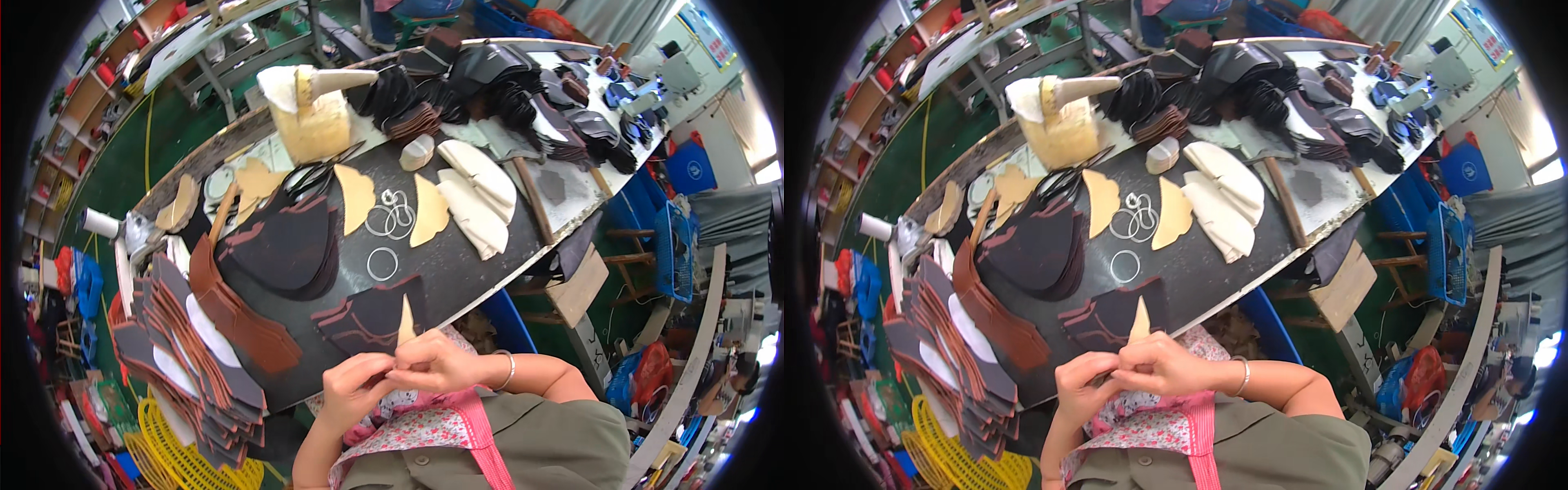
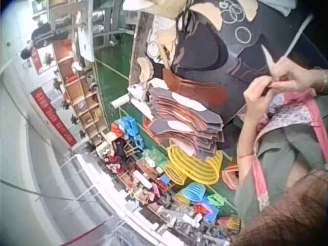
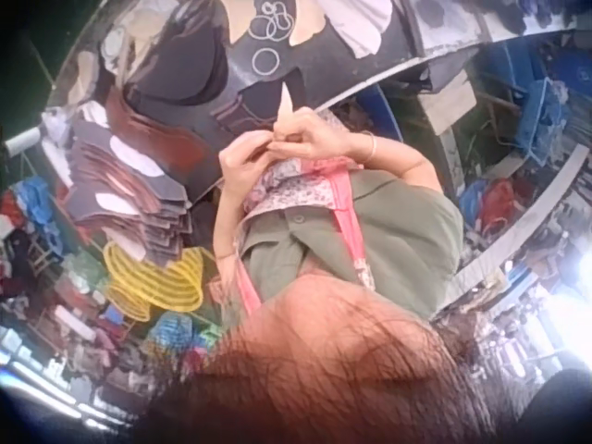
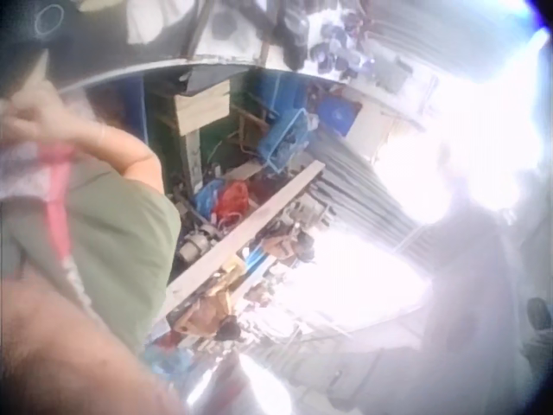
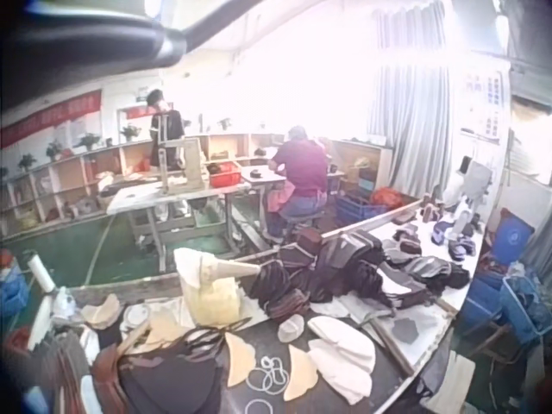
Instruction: The person attaches lining pieces onto shoe upper components by hand, peeling the backings and pressing the linings onto the components.
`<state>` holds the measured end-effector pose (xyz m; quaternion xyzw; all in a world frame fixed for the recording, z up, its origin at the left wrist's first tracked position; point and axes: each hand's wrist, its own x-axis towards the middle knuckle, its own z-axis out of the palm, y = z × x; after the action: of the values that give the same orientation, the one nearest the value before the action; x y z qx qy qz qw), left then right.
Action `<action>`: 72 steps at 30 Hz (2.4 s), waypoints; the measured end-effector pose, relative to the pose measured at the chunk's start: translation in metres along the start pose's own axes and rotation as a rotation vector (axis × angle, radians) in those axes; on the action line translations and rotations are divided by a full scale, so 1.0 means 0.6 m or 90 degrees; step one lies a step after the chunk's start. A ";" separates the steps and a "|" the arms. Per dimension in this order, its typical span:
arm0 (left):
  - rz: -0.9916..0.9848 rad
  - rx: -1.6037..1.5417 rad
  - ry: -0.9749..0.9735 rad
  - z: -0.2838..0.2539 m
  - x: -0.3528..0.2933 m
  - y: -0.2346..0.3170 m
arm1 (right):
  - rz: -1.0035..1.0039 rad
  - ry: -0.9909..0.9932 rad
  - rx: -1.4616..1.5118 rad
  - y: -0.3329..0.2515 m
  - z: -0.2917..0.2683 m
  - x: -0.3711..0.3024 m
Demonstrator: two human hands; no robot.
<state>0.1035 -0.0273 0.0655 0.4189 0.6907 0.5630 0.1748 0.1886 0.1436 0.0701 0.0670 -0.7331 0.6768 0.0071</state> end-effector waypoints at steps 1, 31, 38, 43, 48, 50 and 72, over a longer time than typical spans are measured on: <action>0.019 0.006 -0.007 0.002 -0.003 -0.004 | 0.015 0.004 -0.004 -0.001 -0.001 -0.002; -0.140 -0.338 0.025 0.030 -0.031 -0.048 | 0.278 -0.146 -0.284 0.026 -0.106 -0.048; -0.181 0.005 0.054 0.021 -0.008 -0.053 | 0.140 0.133 -0.183 0.070 -0.036 0.001; -0.320 -0.013 0.114 0.009 -0.029 -0.110 | 0.050 0.122 -0.380 0.114 -0.039 -0.002; -0.319 0.074 0.098 0.016 -0.031 -0.108 | 0.016 0.091 -0.510 0.113 -0.028 0.000; -0.286 0.132 0.075 0.019 -0.029 -0.101 | 0.022 0.032 -0.721 0.093 -0.028 0.010; 0.023 0.510 0.148 -0.071 0.087 -0.137 | -0.222 0.106 -0.721 0.177 -0.122 0.247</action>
<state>0.0110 -0.0148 0.0148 0.3993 0.8628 0.2965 -0.0907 0.0242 0.2112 -0.0140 0.1192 -0.9550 0.1722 0.2102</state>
